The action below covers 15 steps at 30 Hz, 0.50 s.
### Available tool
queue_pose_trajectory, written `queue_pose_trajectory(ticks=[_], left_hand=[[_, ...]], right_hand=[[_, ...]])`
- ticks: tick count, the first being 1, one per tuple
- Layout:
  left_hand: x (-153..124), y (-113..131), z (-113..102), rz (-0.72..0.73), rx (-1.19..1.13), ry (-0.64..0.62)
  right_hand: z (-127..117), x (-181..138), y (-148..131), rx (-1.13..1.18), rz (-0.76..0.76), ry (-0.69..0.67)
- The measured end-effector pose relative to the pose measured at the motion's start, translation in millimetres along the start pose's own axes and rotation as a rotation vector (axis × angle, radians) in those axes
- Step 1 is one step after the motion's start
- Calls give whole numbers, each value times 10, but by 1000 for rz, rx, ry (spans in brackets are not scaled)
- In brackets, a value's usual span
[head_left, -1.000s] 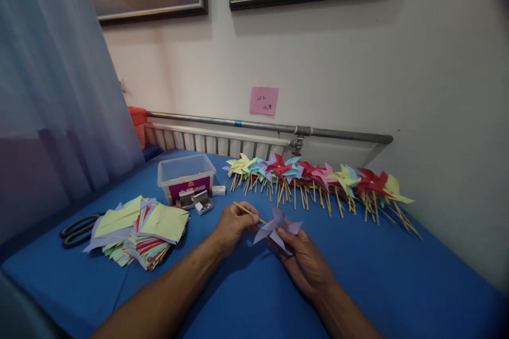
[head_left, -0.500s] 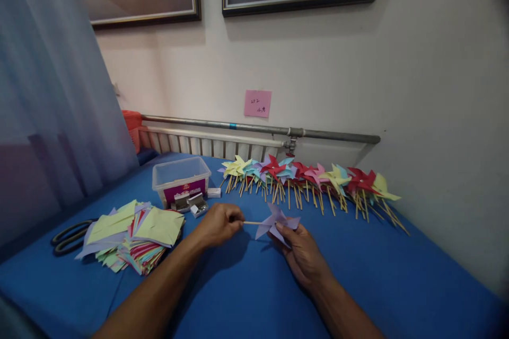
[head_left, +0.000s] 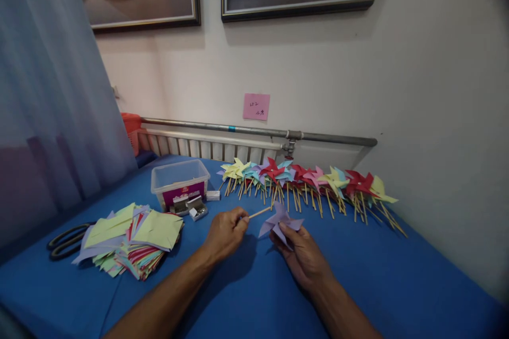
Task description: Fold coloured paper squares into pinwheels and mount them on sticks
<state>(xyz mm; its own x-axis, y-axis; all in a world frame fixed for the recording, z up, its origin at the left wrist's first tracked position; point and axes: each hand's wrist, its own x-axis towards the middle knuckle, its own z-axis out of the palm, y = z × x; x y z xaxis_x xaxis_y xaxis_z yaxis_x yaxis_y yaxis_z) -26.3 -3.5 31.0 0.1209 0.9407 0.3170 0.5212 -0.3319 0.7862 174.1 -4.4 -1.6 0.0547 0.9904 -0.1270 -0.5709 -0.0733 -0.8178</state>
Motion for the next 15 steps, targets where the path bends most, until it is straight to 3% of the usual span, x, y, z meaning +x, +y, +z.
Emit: queue_pose_trajectory(ticks=[7,15], left_hand=[[14,-33,-7,50,16,82],[-39,-19,99,81,89,35]], right_hand=[[-9,-8,-14,-15,18,-40],[28,-4,17,-54,-10,-22]])
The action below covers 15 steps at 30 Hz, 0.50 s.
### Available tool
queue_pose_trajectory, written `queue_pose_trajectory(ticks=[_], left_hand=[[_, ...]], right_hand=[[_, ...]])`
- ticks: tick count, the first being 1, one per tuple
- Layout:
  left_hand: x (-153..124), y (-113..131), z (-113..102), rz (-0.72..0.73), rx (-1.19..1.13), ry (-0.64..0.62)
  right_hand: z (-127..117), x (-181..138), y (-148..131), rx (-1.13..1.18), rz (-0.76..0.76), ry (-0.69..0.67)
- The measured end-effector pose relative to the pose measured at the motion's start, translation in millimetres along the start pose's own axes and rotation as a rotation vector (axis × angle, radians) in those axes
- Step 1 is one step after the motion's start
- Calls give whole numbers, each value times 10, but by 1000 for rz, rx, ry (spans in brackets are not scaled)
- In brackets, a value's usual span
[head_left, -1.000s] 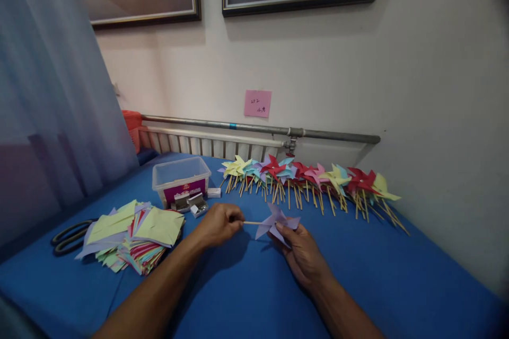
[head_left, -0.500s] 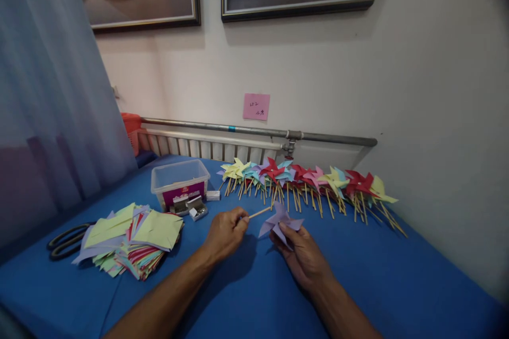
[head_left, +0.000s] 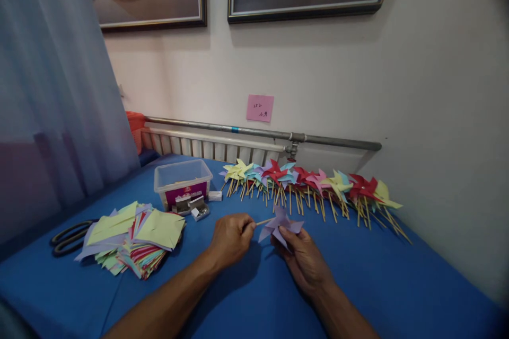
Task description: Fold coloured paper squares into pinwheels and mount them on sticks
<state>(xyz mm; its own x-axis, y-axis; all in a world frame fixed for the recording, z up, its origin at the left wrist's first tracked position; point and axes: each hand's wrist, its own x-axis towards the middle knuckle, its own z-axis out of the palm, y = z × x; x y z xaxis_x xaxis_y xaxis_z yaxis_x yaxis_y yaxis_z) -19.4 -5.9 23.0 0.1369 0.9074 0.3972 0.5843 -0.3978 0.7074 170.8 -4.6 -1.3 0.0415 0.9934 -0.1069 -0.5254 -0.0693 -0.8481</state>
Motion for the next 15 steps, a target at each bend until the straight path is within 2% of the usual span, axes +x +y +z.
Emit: queue_pose_trajectory(ticks=[6,15], left_hand=[[-28,-26,70,33,35,-31],[-30,-14,73,17,61,-49]], right_hand=[[23,1,-4,12,-50,23],[48,5,-5,7,-48,15]])
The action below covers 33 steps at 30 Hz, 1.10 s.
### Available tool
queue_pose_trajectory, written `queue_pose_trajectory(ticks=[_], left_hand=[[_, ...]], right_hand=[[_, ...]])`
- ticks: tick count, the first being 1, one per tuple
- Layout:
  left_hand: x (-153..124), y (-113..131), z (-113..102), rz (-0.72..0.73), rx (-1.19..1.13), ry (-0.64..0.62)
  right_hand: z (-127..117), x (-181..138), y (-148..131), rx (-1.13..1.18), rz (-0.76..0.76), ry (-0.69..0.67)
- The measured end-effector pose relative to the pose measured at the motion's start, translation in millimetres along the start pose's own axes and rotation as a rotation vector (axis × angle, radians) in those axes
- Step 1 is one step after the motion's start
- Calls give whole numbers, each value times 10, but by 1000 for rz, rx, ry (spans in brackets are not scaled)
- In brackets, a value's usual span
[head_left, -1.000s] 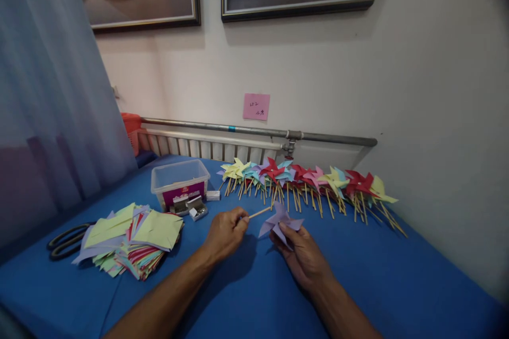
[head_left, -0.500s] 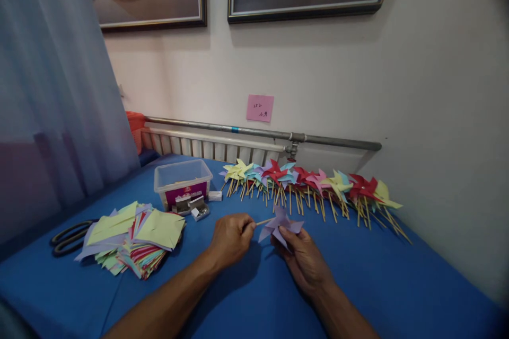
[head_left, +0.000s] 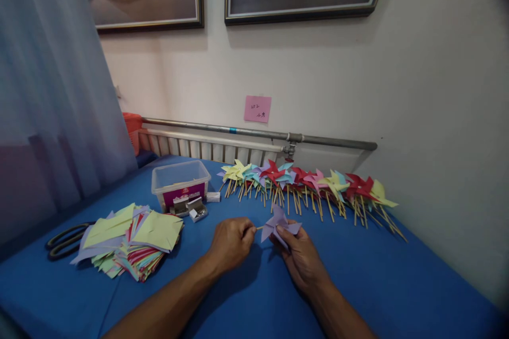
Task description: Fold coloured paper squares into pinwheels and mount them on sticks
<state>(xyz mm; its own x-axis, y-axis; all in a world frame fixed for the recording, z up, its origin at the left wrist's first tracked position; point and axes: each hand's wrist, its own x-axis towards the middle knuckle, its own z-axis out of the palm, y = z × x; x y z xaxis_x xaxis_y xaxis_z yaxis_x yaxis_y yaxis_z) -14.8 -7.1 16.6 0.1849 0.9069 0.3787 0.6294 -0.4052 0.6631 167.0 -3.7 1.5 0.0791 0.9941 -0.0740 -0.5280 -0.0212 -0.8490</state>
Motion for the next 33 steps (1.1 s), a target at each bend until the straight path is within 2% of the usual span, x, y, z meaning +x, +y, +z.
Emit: queue_pose_trajectory(ticks=[15,33], left_hand=[[0,11,6,-35,14,-34],[-1,0,6,-23,28,-28]], right_hand=[[-11,33,46,-20,-43,-2],[-40,57,67,-43,0,5]])
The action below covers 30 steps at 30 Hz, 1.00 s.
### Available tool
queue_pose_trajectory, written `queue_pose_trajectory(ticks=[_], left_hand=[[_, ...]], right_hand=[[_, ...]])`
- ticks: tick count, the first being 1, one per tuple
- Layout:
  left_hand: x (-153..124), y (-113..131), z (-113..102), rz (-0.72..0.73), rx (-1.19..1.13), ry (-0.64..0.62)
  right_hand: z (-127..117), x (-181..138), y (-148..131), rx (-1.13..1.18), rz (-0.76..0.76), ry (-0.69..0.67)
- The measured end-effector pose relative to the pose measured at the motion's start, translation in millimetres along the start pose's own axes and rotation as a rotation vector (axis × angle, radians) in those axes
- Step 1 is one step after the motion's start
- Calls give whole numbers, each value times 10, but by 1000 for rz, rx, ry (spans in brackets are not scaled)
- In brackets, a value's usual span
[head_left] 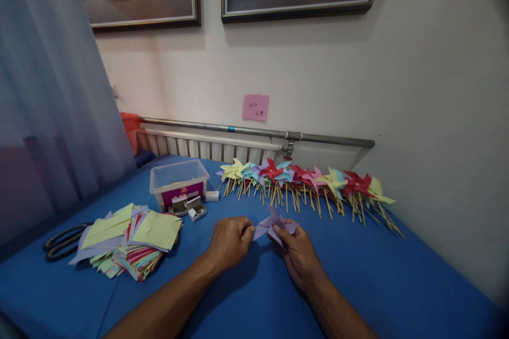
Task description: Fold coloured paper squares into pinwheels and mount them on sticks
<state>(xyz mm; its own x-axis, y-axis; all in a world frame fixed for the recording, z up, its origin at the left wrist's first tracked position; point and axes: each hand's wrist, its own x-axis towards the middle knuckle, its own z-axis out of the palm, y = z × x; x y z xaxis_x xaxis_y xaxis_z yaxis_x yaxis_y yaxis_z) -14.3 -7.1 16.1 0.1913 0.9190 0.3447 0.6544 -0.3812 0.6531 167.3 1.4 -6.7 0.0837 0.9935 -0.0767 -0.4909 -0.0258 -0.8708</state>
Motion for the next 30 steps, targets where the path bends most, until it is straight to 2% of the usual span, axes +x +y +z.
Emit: queue_pose_trajectory(ticks=[8,17,30], left_hand=[[-11,-18,36,62,48,-6],[-33,33,58,19,19,-7],[-35,41,84,-24,-69,-35]], right_hand=[[-13,7,8,-7,-20,24],[0,20,27,-9,-59,78],[19,-8,-39,-6,-37,22]])
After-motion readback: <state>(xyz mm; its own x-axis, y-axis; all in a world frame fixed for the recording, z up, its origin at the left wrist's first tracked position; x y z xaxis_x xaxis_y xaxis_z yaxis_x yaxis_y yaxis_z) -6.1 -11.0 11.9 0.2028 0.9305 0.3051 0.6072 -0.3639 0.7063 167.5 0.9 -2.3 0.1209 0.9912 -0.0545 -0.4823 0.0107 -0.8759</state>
